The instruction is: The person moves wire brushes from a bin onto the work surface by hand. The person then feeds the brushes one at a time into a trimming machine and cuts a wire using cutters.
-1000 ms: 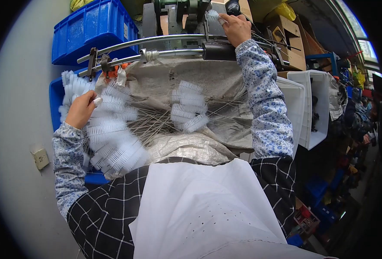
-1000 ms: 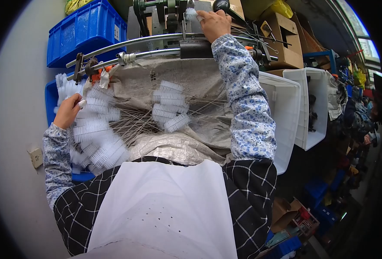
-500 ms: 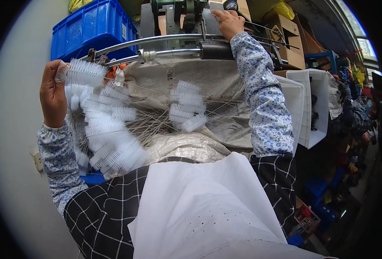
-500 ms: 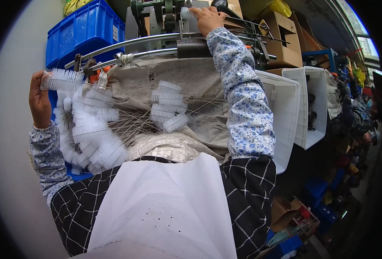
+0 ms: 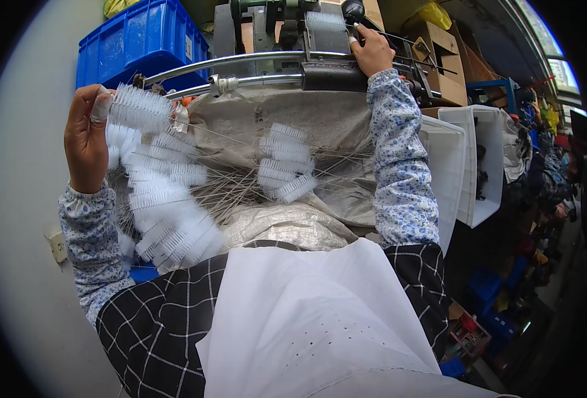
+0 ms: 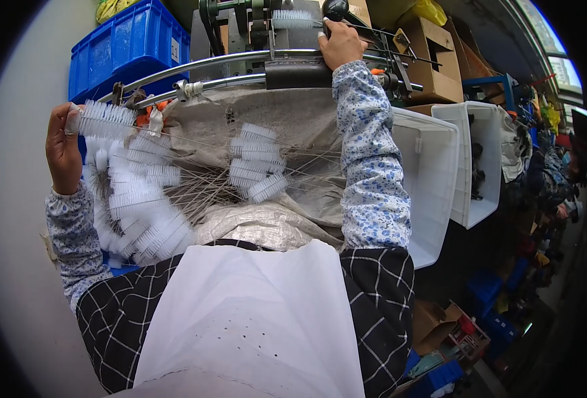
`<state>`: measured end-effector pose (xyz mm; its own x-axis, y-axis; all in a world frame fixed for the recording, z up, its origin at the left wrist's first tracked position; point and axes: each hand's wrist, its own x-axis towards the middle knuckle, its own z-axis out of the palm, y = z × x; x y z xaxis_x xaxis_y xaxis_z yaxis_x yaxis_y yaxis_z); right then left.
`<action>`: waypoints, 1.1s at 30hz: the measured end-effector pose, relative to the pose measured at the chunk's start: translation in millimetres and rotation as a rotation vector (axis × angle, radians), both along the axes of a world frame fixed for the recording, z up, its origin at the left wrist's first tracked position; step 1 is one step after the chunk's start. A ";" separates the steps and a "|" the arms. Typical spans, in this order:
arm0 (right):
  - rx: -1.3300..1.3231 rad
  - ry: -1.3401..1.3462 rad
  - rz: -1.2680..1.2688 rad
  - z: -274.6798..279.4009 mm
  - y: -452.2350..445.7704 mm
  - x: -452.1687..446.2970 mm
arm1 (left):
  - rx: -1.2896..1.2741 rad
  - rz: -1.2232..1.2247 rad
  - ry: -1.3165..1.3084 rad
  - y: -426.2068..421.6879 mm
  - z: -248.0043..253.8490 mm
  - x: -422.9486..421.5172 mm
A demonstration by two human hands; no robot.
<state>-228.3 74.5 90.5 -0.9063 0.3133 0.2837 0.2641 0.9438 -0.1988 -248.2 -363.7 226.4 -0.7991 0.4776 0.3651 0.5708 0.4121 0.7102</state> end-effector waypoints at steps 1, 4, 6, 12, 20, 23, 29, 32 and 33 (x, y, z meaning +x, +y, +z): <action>0.002 0.052 0.016 -0.4 -3.4 -1.6 | 0.006 0.000 0.006 0.6 1.8 -0.5; -0.017 0.057 0.034 2.5 -15.3 -4.6 | 0.005 0.012 0.020 -2.4 4.8 -0.6; -0.023 0.031 0.028 3.9 -23.3 -5.6 | -0.010 0.028 0.026 -7.2 2.7 -1.4; -0.012 0.015 0.033 0.3 -40.2 -12.3 | -0.002 0.072 0.048 -17.0 4.1 -3.9; -0.027 -0.081 0.002 11.4 -99.3 -24.7 | 0.001 0.044 0.073 -5.8 3.5 -3.0; -0.043 -0.085 0.001 11.4 -104.2 -26.3 | 0.004 0.037 0.060 -2.2 4.6 -2.2; -0.016 -0.066 0.041 10.9 -75.8 -18.2 | -0.008 0.070 0.101 -11.7 3.4 -3.1; -0.038 -0.046 0.045 3.8 -39.3 -12.1 | 0.017 0.095 0.082 -17.3 1.8 -4.0; -0.079 -0.072 0.049 5.0 -24.6 -9.6 | 0.028 0.104 0.073 -17.8 2.3 -4.0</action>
